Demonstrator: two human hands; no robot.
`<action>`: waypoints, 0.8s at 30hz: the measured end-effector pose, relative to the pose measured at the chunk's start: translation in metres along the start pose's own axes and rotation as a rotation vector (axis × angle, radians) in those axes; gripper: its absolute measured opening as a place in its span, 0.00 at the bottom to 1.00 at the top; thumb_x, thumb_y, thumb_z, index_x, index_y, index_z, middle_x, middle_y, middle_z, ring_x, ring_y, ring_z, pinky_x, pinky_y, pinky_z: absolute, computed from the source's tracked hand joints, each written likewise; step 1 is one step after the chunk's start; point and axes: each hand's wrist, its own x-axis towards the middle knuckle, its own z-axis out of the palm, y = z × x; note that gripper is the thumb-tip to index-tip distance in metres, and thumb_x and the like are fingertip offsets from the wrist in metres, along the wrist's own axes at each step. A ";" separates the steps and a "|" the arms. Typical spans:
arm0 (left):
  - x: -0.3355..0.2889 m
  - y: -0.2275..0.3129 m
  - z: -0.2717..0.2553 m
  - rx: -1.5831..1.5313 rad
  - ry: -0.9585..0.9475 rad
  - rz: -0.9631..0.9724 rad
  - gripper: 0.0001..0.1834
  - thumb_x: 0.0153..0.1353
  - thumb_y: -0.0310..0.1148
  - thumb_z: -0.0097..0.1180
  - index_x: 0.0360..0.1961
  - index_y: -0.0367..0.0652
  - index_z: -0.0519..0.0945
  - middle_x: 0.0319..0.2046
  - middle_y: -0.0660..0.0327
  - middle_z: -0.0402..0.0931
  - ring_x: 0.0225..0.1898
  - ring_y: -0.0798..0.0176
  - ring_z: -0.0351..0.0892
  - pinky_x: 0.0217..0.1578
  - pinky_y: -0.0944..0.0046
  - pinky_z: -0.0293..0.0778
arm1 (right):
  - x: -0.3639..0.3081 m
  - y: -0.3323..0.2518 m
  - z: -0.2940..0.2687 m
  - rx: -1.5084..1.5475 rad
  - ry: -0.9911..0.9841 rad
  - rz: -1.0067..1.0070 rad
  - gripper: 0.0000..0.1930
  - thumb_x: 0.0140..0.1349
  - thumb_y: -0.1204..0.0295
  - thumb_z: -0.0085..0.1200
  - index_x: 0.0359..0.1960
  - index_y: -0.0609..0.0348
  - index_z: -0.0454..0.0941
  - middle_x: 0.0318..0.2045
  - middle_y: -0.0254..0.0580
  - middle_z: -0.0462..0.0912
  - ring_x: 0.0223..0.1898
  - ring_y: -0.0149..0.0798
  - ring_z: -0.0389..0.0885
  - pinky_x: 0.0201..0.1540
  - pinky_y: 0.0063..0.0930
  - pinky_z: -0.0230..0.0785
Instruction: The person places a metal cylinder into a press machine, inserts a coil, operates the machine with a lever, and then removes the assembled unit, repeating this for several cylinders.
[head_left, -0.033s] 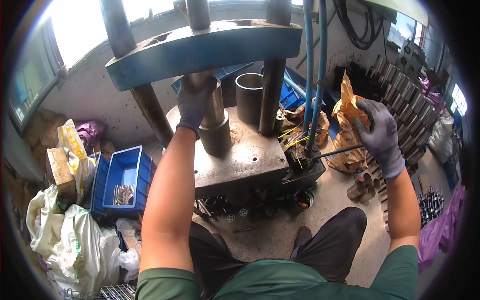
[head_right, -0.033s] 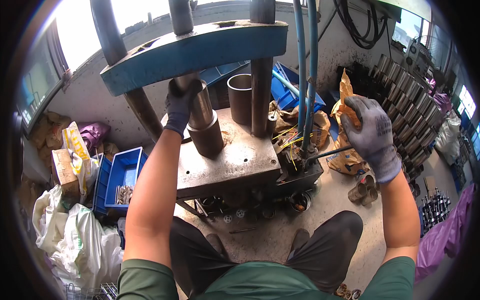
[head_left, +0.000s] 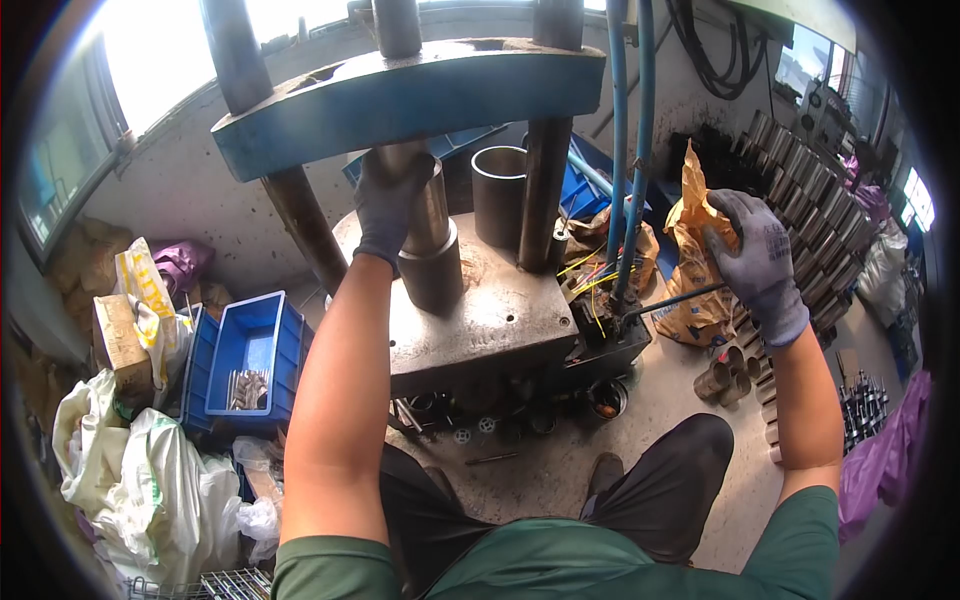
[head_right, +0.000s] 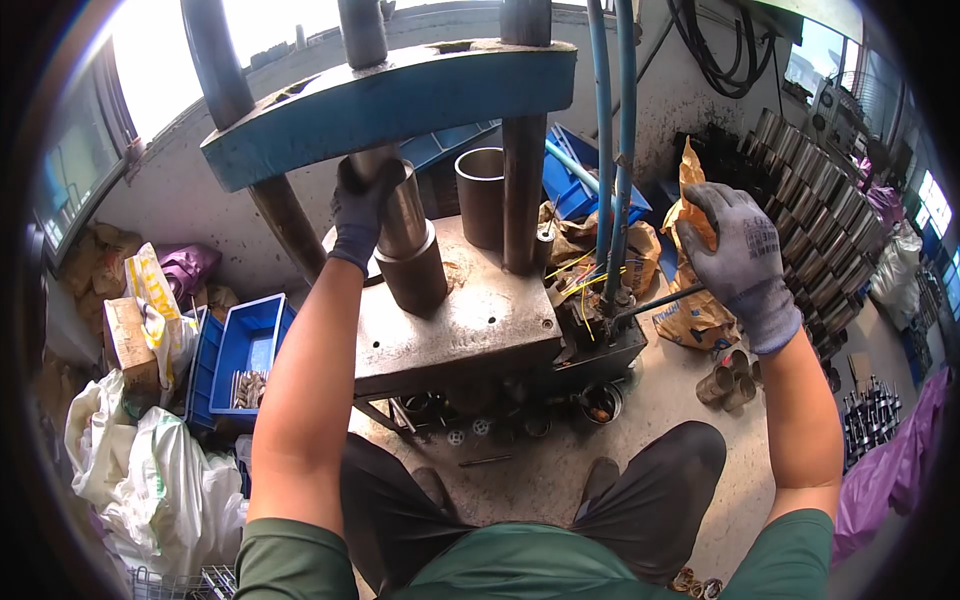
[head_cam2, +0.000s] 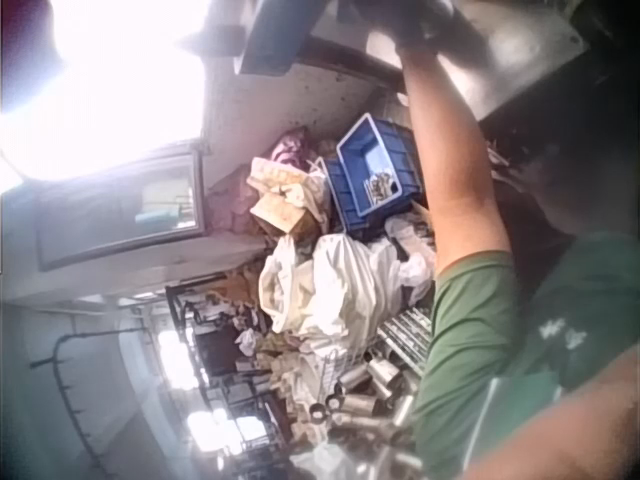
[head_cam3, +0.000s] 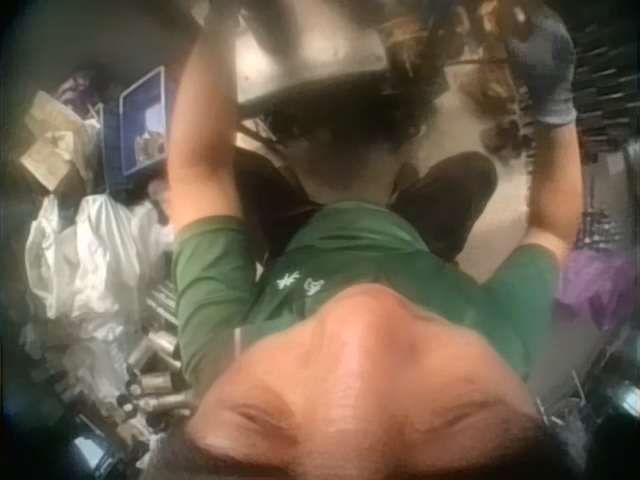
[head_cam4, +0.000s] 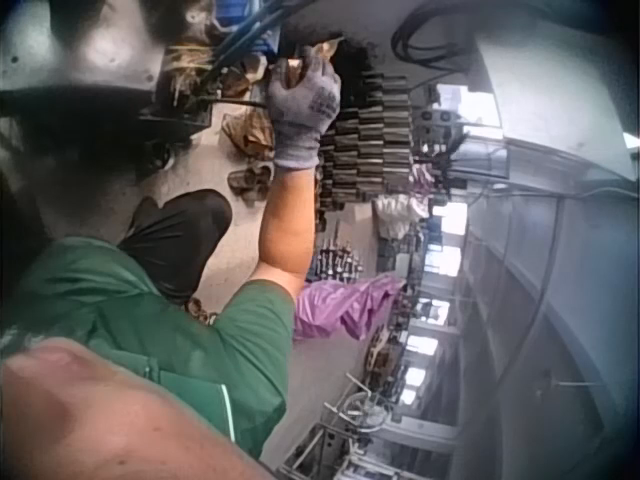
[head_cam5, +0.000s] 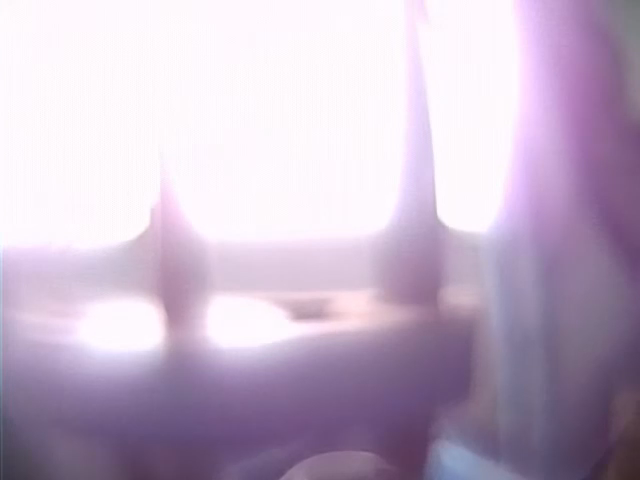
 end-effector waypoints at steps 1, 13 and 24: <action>0.001 -0.001 -0.003 0.002 -0.004 0.002 0.45 0.49 0.58 0.78 0.58 0.35 0.77 0.52 0.43 0.84 0.53 0.43 0.84 0.56 0.50 0.77 | 0.000 -0.001 0.002 0.007 0.001 -0.003 0.19 0.63 0.68 0.63 0.53 0.65 0.81 0.52 0.55 0.84 0.55 0.57 0.82 0.60 0.44 0.74; -0.007 0.002 -0.006 -0.012 -0.029 0.005 0.43 0.53 0.57 0.74 0.60 0.37 0.75 0.53 0.42 0.82 0.56 0.40 0.82 0.57 0.48 0.75 | -0.191 -0.056 -0.054 0.155 -1.028 0.025 0.19 0.59 0.54 0.64 0.33 0.60 0.82 0.32 0.50 0.84 0.38 0.56 0.84 0.43 0.49 0.77; -0.004 -0.002 -0.007 -0.004 0.007 0.049 0.43 0.51 0.55 0.75 0.61 0.38 0.75 0.54 0.41 0.82 0.58 0.40 0.81 0.58 0.49 0.75 | -0.179 -0.053 -0.052 0.150 -0.764 0.130 0.10 0.61 0.63 0.63 0.34 0.57 0.83 0.31 0.49 0.83 0.35 0.56 0.83 0.39 0.48 0.76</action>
